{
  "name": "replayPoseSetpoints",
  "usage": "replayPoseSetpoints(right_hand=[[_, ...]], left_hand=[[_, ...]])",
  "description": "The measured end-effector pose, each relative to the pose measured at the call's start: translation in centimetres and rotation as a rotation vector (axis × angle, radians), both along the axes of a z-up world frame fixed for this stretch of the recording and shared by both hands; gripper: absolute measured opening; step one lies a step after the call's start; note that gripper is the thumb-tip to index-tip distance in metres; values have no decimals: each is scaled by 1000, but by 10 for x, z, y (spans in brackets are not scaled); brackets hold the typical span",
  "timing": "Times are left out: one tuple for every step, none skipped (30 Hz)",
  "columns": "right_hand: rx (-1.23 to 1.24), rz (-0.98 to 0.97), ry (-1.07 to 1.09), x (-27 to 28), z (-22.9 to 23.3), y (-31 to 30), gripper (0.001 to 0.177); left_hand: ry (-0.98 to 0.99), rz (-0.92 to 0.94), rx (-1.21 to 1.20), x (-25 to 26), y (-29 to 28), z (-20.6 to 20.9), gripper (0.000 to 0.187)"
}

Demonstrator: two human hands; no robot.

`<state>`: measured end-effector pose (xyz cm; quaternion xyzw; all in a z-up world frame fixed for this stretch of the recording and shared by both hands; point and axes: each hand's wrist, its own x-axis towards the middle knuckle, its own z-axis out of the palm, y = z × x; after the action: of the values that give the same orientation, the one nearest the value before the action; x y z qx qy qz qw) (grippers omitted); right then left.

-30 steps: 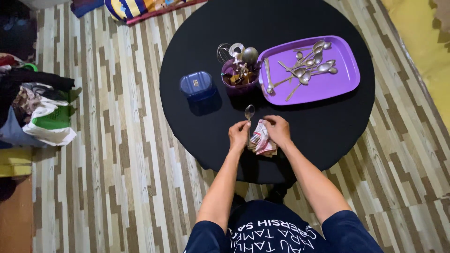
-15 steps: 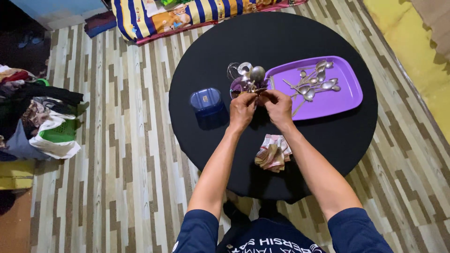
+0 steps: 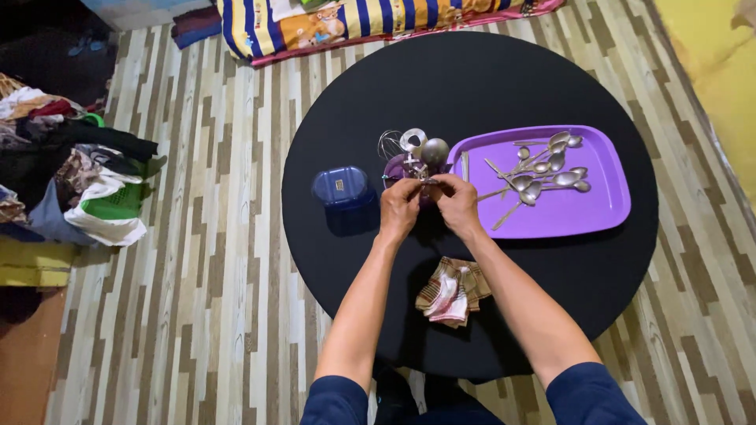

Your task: The person wipes multiple metal spoons and forks with a cloth on a black table. They pick each utensil from a purple tray, wipe it, and place it into a purple container. The process is repeated for several items.

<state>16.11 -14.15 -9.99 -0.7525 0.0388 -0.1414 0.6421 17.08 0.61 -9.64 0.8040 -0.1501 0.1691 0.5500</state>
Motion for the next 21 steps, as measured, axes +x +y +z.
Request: replayPoseSetpoints(right_hand=[[2, 5, 3, 2, -1, 0, 23], [-12, 5, -17, 2, -2, 1, 20], [-27, 6, -38, 2, -4, 2, 18], [-24, 7, -32, 3, -4, 3, 18], [-32, 3, -38, 4, -5, 3, 18], [-40, -4, -40, 1, -6, 4, 17], [-38, -5, -30, 0, -8, 4, 17], [-72, 3, -27, -1, -8, 4, 17], [-106, 11, -23, -1, -8, 3, 17], [-105, 6, -18, -3, -13, 4, 17], [-102, -11, 14, -5, -16, 6, 16], [-99, -26, 41, -5, -18, 7, 16], [-100, -29, 42, -1, -19, 6, 16], [-106, -25, -3, -2, -22, 7, 17], [-111, -20, -48, -2, -24, 7, 19], [-110, -23, -42, -2, -24, 8, 19], [-123, -32, -45, -2, -23, 9, 20], [-136, -41, -47, -3, -22, 10, 21], [-136, -43, -40, -5, -22, 11, 21], [-171, -59, -38, -6, -20, 13, 22], [-207, -74, -36, -7, -18, 14, 22]], left_hand=[[3, 5, 2, 1, -1, -1, 13], [1, 21, -13, 1, -2, -3, 13], [-1, 37, -28, 1, -3, -5, 14], [5, 39, -25, 0, -5, -4, 14], [-7, 58, -40, -1, -7, -2, 13], [-14, 74, -55, -4, -10, -1, 13], [-3, 73, -53, -5, -9, -10, 13], [-10, 81, -51, -4, -10, -18, 13], [-16, 89, -50, -4, -10, -26, 14], [-11, 84, -50, -6, -10, -32, 14], [-21, 108, -52, -8, -10, -37, 12], [-36, 134, -56, -9, -11, -41, 10], [-35, 131, -57, -7, -14, -45, 10], [-56, 178, -27, -9, -16, -50, 12], [-78, 224, 3, -11, -17, -55, 15], [-73, 222, 4, -14, -18, -50, 15], [-112, 230, 19, -17, -19, -45, 17], [-150, 239, 35, -21, -20, -40, 19], [-144, 237, 36, -23, -20, -47, 19], [-162, 236, 44, -25, -21, -53, 22], [-180, 235, 52, -26, -22, -59, 26]])
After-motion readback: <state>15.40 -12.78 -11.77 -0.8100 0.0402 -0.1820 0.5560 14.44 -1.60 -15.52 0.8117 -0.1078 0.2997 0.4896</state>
